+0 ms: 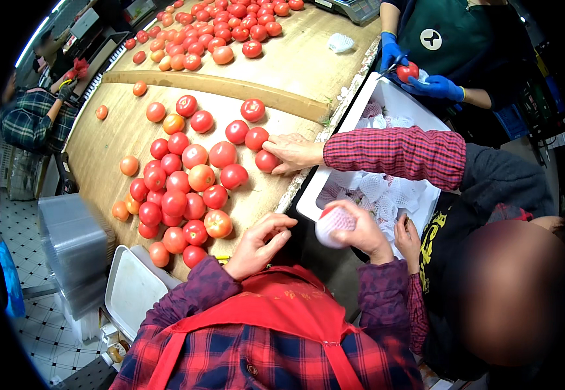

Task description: The person repeatedly picks tomatoes from a wooden table, uses scissors to trim the stems, and places each tomato into a white foam net before putting it into a white styrofoam box. Other workers are visible in the background performing similar tasks.

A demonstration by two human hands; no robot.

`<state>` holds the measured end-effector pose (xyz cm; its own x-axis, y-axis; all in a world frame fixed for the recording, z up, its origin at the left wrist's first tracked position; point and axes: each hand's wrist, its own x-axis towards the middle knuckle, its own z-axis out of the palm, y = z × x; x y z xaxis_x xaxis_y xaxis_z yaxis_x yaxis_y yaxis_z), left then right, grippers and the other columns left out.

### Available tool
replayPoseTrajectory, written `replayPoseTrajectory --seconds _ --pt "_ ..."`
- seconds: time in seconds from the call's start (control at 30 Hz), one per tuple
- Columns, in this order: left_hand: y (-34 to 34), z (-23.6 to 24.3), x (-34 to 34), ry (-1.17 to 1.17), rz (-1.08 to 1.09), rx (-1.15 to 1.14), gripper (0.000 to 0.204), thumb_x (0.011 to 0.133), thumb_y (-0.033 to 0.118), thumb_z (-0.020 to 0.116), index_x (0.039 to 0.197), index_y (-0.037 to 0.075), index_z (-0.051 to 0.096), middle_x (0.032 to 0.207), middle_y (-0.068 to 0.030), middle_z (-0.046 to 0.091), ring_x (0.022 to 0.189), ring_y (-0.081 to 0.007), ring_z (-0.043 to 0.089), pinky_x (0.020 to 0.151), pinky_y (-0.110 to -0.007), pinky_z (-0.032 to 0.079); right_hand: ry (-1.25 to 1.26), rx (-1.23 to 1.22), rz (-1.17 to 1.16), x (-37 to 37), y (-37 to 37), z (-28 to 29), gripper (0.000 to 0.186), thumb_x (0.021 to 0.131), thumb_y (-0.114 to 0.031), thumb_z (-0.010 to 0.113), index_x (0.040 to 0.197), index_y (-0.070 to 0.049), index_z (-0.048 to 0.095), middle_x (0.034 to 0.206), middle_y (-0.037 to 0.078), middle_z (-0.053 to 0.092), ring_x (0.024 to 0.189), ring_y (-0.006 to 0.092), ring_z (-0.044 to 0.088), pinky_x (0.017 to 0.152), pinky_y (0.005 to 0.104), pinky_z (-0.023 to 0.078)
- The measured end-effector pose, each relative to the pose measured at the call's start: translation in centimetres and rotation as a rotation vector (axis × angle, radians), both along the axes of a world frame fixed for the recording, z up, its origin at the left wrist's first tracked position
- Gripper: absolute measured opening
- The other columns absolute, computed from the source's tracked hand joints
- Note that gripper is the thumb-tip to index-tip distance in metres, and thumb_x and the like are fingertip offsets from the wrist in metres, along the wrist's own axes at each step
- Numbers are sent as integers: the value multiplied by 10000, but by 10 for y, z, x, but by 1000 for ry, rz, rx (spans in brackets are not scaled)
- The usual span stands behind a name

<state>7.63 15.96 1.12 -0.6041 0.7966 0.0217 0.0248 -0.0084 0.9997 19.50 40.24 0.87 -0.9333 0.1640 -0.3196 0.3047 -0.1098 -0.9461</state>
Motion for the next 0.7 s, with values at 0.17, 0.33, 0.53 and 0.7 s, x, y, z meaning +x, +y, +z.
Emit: replayPoseTrajectory --seconds 0.17,0.33,0.53,0.7 --pt "10 0 1 -287 -88 67 226 956 71 573 1172 5 576 1044 -33 545 878 -90 578 755 -231 493 1 -81 133 -14 -38 18 681 646 -266 796 1232 -16 555 1073 34 614 981 113 580 897 274 460" --pt "-4 1 -3 -451 -172 43 381 927 88 628 1282 24 508 1094 -37 540 841 -91 580 728 -234 504 -5 -188 177 -18 -51 12 708 686 -294 801 1267 -2 519 1097 51 602 1000 126 579 899 278 466" --pt "-19 1 -21 -520 -403 -178 583 885 196 702 1368 50 410 933 -57 622 743 -100 621 633 -231 508 -43 -245 195 -19 -69 7 842 703 -363 828 1343 0 418 1216 97 552 1149 168 522 982 306 428" --pt "-25 -2 -20 -555 -431 -286 588 908 187 641 1399 47 348 1040 -92 628 831 -126 647 687 -260 527 44 286 -3 -21 -83 0 519 788 -286 797 1128 18 549 1030 95 606 966 145 581 856 305 486"
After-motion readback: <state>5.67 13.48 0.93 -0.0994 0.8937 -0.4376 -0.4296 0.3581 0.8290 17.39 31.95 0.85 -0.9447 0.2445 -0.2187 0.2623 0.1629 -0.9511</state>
